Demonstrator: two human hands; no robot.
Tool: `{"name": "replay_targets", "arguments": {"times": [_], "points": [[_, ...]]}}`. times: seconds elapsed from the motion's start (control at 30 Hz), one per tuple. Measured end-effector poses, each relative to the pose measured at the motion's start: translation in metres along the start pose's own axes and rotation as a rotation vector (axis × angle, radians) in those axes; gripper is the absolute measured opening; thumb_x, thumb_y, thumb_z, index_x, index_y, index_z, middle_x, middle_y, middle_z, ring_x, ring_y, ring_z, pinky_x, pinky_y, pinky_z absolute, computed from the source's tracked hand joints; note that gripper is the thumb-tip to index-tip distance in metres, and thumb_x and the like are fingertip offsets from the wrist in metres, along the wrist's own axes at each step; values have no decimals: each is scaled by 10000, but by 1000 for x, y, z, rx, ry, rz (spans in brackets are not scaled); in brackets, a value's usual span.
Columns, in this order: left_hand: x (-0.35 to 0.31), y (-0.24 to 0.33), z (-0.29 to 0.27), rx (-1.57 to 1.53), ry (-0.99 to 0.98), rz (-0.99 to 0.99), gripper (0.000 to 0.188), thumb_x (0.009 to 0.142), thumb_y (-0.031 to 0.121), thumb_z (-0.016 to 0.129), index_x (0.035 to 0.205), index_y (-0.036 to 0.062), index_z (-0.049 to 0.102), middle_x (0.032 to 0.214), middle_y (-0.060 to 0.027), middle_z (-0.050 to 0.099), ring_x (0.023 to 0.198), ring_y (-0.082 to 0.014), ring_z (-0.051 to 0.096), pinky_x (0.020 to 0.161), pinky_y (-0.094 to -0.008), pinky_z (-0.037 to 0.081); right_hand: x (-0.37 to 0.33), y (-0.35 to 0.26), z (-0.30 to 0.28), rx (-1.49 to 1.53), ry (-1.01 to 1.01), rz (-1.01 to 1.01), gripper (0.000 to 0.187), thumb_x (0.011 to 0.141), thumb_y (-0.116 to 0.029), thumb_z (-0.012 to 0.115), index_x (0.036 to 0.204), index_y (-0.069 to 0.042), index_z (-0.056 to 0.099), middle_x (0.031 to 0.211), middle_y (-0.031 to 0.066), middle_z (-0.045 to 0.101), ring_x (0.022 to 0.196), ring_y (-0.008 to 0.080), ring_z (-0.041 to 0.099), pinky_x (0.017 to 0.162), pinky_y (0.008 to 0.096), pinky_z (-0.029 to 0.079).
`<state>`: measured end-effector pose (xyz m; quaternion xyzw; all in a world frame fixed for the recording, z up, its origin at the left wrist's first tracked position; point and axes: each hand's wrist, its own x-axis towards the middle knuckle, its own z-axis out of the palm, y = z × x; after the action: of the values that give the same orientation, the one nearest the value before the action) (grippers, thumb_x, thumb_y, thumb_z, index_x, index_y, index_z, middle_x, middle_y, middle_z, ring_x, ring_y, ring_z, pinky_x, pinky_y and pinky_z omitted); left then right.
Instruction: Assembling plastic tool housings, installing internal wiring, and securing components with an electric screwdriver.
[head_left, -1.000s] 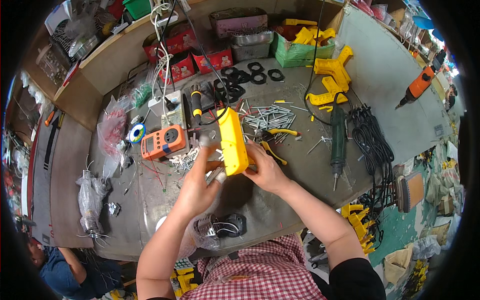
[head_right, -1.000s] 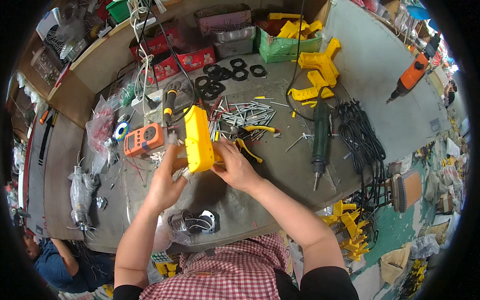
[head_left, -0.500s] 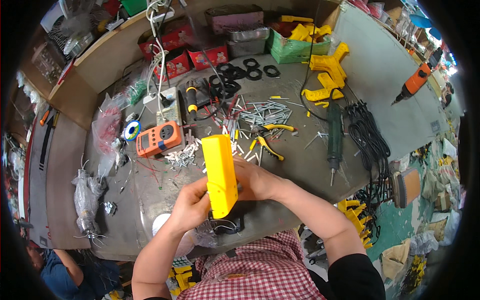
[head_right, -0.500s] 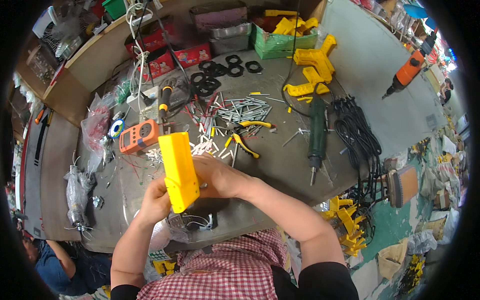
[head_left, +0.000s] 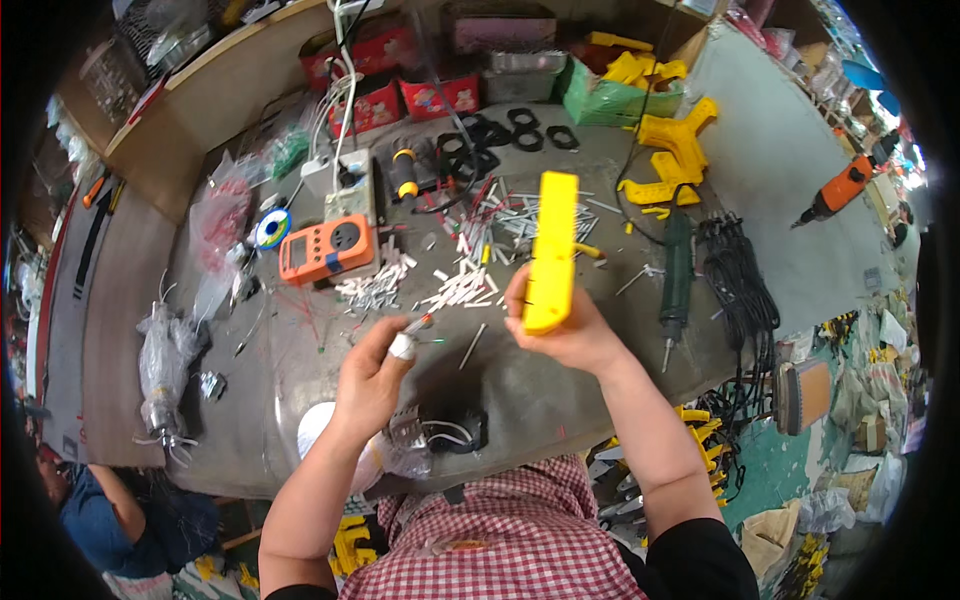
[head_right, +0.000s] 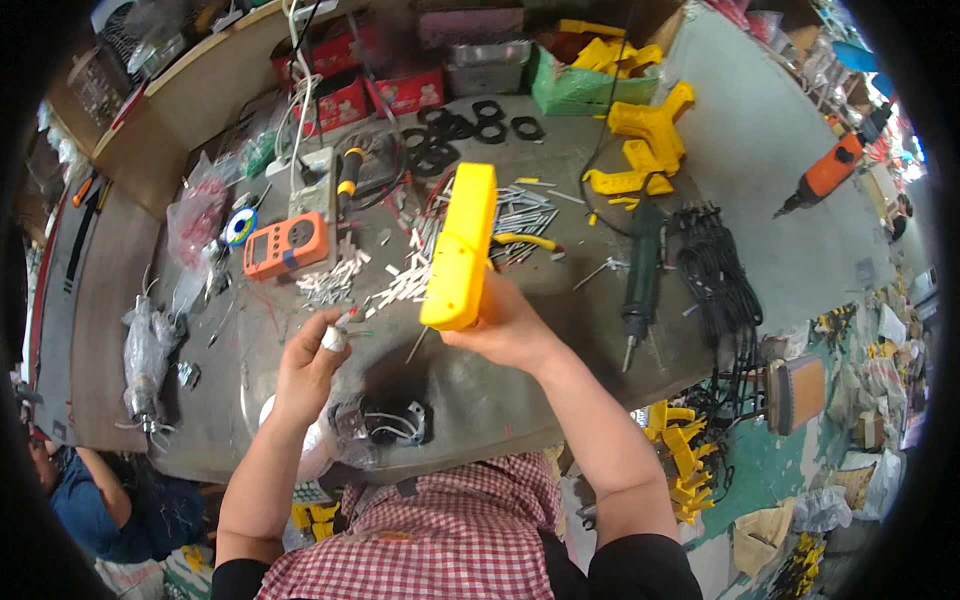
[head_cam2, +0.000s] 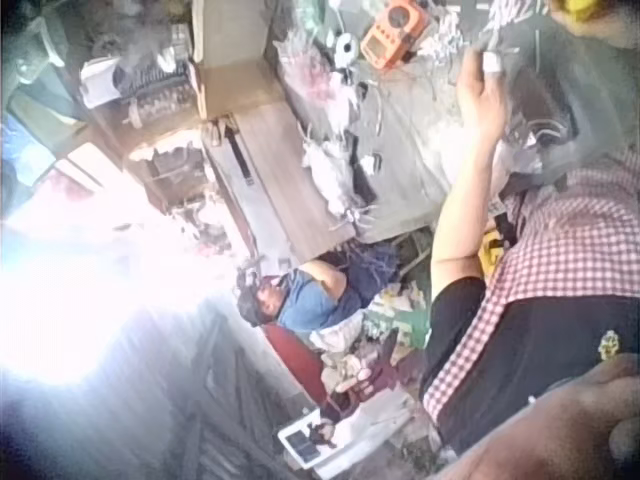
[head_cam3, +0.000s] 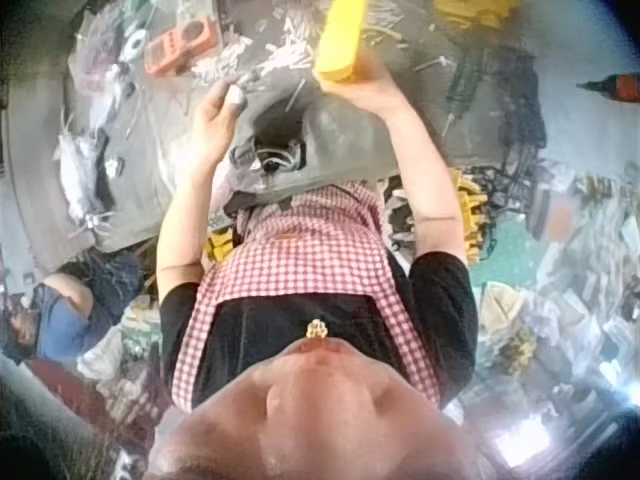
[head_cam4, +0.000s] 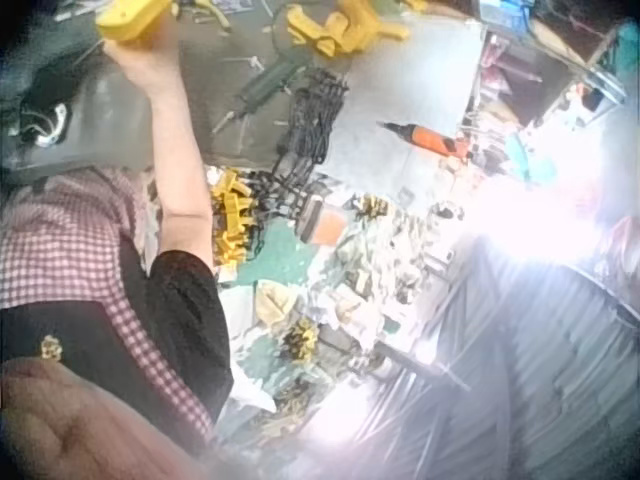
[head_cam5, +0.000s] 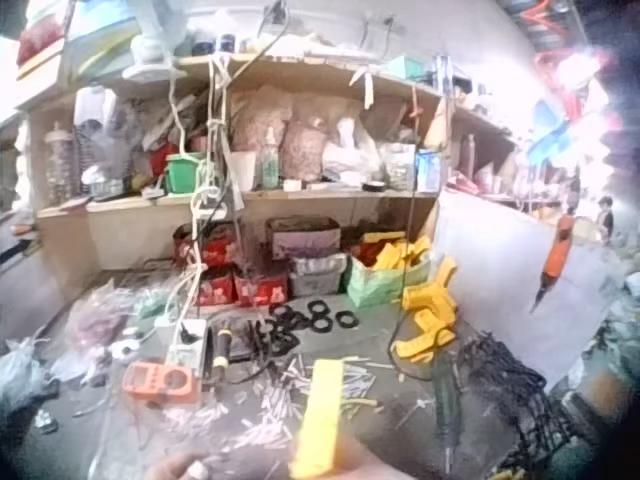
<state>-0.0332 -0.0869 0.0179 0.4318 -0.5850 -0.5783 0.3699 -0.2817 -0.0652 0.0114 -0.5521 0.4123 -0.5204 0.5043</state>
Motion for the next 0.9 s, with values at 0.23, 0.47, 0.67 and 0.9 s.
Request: {"name": "replay_targets", "arguments": {"times": [0.23, 0.47, 0.67, 0.9], "points": [[24, -10, -13, 383, -166, -68, 239, 890, -3, 488, 1115, -10, 567, 894, -7, 592, 837, -90, 530, 745, -227, 429, -56, -20, -51, -1165, 346, 183, 473, 729, -233, 757, 1065, -28, 494, 1007, 216, 616, 932, 413, 592, 779, 441, 497], [37, -9, 6, 473, -305, -70, 246, 841, -63, 517, 1077, -29, 581, 870, -70, 671, 736, -107, 587, 670, -248, 466, -421, -63, -212, -1510, 1486, 177, 254, 901, -150, 577, 1106, 0, 577, 953, 80, 637, 838, 223, 602, 743, 313, 484], [36, -15, 5, 621, -299, 2, 179, 792, -42, 606, 967, -13, 627, 799, -130, 653, 760, -191, 638, 695, -308, 489, -682, -89, -102, -1175, 2216, 1515, 478, 789, -374, 662, 1006, 51, 640, 996, 249, 652, 930, 383, 631, 803, 471, 493], [43, 8, 23, 708, -303, 105, 183, 790, 31, 639, 972, 9, 647, 921, -178, 662, 852, -329, 644, 760, -364, 500, -237, -13, -190, -962, 1228, 53, 276, 884, -32, 547, 1156, -24, 597, 1090, 105, 626, 983, 209, 605, 867, 320, 471]]}}
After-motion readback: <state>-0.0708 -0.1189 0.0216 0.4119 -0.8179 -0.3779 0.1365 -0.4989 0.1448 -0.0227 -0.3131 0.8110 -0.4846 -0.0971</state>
